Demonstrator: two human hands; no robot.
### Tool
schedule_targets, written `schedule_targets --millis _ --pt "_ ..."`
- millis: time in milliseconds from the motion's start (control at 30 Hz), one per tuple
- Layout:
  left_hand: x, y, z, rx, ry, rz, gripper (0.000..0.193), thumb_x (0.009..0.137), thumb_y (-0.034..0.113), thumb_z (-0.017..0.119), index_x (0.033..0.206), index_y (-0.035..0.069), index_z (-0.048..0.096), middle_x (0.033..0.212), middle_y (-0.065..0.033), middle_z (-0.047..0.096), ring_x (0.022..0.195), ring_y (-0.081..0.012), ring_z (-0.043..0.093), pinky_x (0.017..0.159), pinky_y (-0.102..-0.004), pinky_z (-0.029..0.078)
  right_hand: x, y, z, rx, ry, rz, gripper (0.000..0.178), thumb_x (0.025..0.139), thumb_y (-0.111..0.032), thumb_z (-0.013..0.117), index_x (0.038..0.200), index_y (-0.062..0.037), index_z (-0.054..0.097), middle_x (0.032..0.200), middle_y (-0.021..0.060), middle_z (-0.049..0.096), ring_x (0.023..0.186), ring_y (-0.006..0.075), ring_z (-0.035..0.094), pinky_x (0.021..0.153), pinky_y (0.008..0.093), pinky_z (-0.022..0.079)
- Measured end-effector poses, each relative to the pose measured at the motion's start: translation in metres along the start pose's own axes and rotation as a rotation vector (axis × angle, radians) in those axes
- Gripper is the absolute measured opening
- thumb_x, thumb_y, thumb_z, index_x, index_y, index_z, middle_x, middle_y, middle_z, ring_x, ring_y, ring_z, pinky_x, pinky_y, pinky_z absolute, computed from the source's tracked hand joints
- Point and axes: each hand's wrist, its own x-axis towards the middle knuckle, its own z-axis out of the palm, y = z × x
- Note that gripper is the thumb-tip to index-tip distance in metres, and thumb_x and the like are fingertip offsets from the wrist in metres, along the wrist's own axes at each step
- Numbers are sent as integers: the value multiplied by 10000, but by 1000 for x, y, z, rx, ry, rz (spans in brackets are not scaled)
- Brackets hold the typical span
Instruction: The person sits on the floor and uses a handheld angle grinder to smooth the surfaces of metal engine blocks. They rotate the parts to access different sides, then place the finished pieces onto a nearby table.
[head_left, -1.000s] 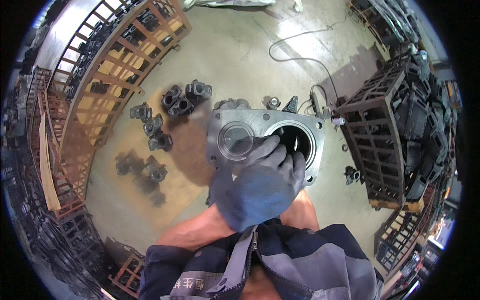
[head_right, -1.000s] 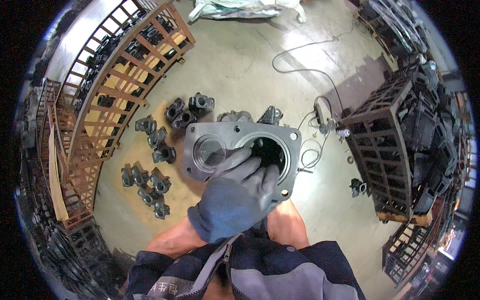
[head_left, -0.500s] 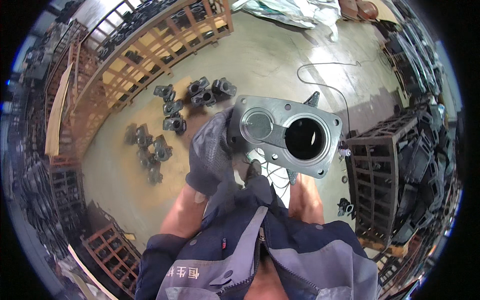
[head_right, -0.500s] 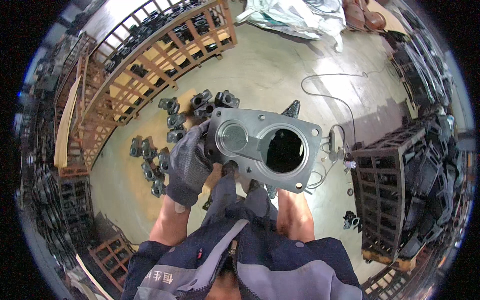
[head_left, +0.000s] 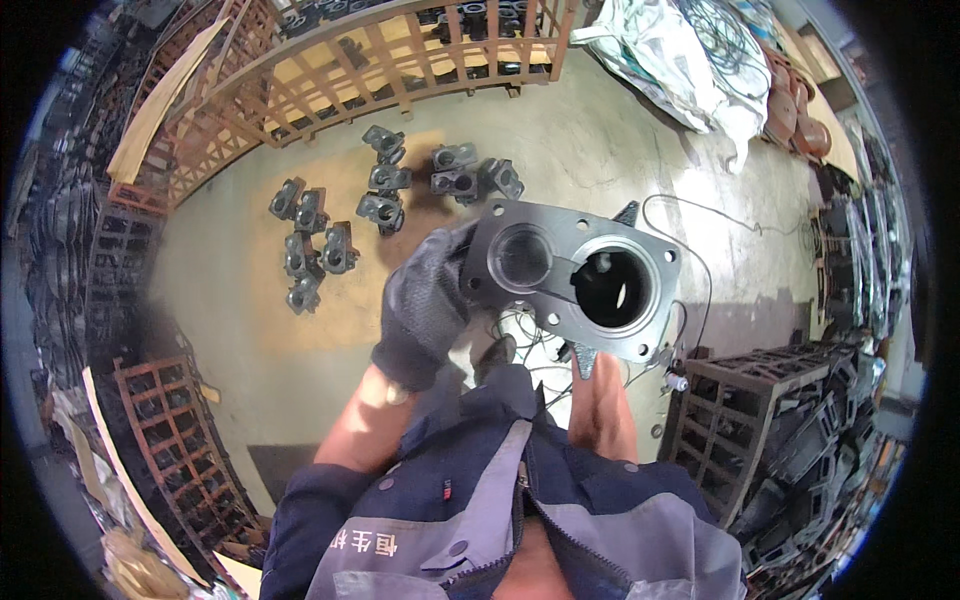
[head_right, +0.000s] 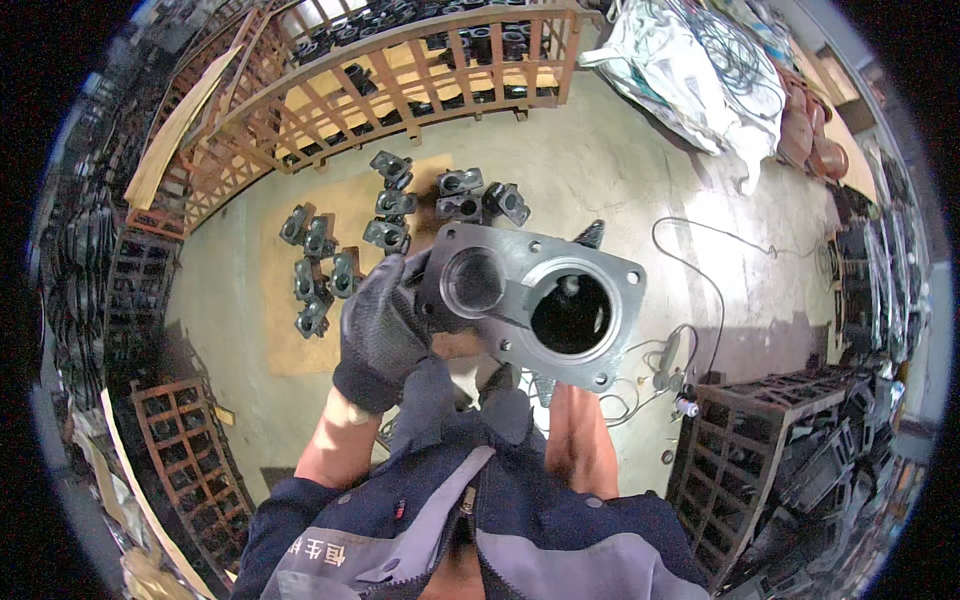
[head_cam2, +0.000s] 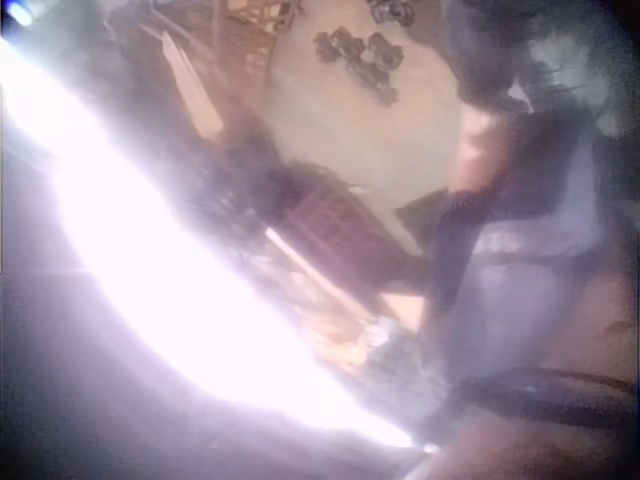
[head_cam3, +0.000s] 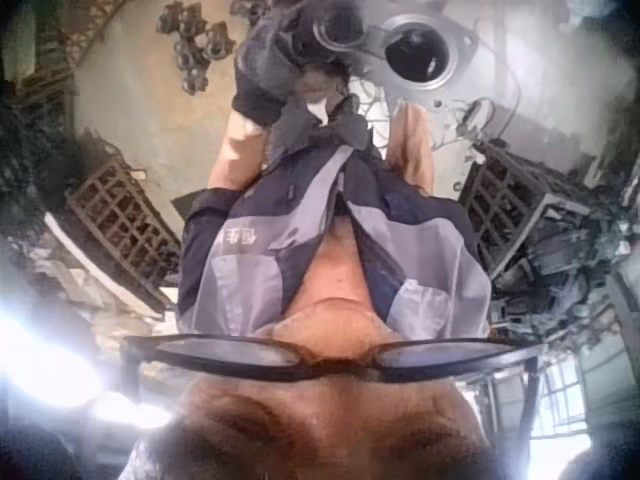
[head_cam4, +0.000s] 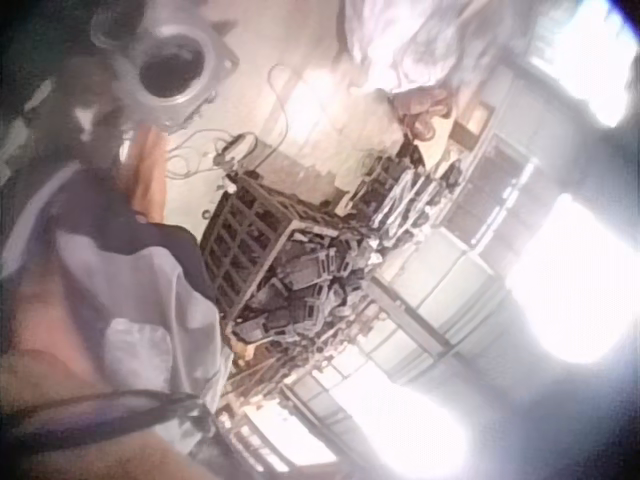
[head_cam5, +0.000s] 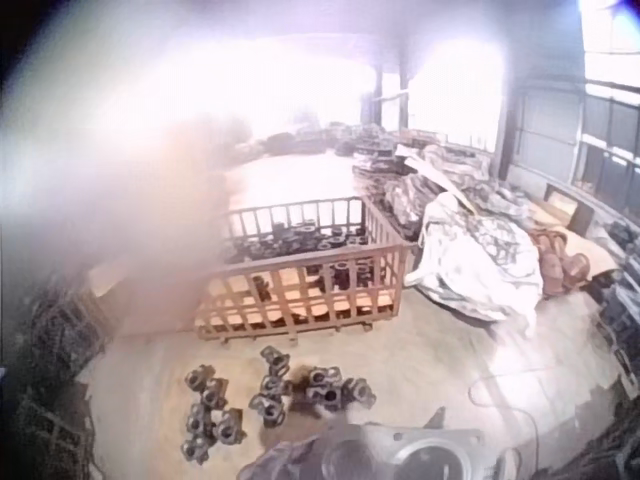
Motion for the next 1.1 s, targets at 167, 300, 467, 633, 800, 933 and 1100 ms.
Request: schedule_targets --millis 167,300,467,633,800,933,1100 --pt "-21 -50 -29 -3 170 -97 469 754 152 779 1207 76 687 1038 -136 693 974 -343 678 832 -398 554 35 -60 51 -156 -87 -200 211 917 -218 654 1017 -43 717 902 89 707 804 203 655 712 349 527" --pt "-19 -88 -63 104 111 -220 496 751 270 811 1198 87 699 1070 -164 694 953 -357 682 839 -422 551 70 -138 118 -324 -101 -480 209 913 -217 654 1013 -43 716 904 92 707 807 209 657 714 353 527" --pt "-30 -169 -107 174 308 -179 477 740 102 772 1210 77 694 1007 -164 693 968 -356 678 863 -414 543 96 -240 232 -526 -87 -833 207 909 -215 654 1008 -44 716 907 96 707 810 216 658 715 358 527" --pt "-24 -210 -173 154 220 -397 538 690 348 860 1150 118 701 979 -161 672 908 -388 652 792 -450 542 92 -311 320 -671 -65 -1047 204 904 -213 654 1004 -45 716 909 100 707 813 223 660 717 364 526" --pt "-44 -255 -219 220 376 -426 587 656 382 873 1156 129 696 1002 -143 665 939 -372 651 824 -436 540 78 -365 392 -740 -89 -1239 202 899 -211 654 999 -46 715 911 103 708 816 231 662 719 369 526" --pt "-71 -265 -250 351 392 -609 629 652 384 880 1194 128 688 1007 -131 692 980 -368 651 881 -429 527 67 -388 458 -731 -194 -1391 200 895 -209 654 995 -47 715 913 106 708 819 236 663 720 373 526" --pt "-105 -294 -259 335 553 -729 597 681 341 885 1204 117 702 1095 -139 726 1027 -367 661 967 -415 502 53 -411 509 -755 -283 -1548 198 890 -207 654 990 -48 715 916 110 708 822 244 665 722 378 526"
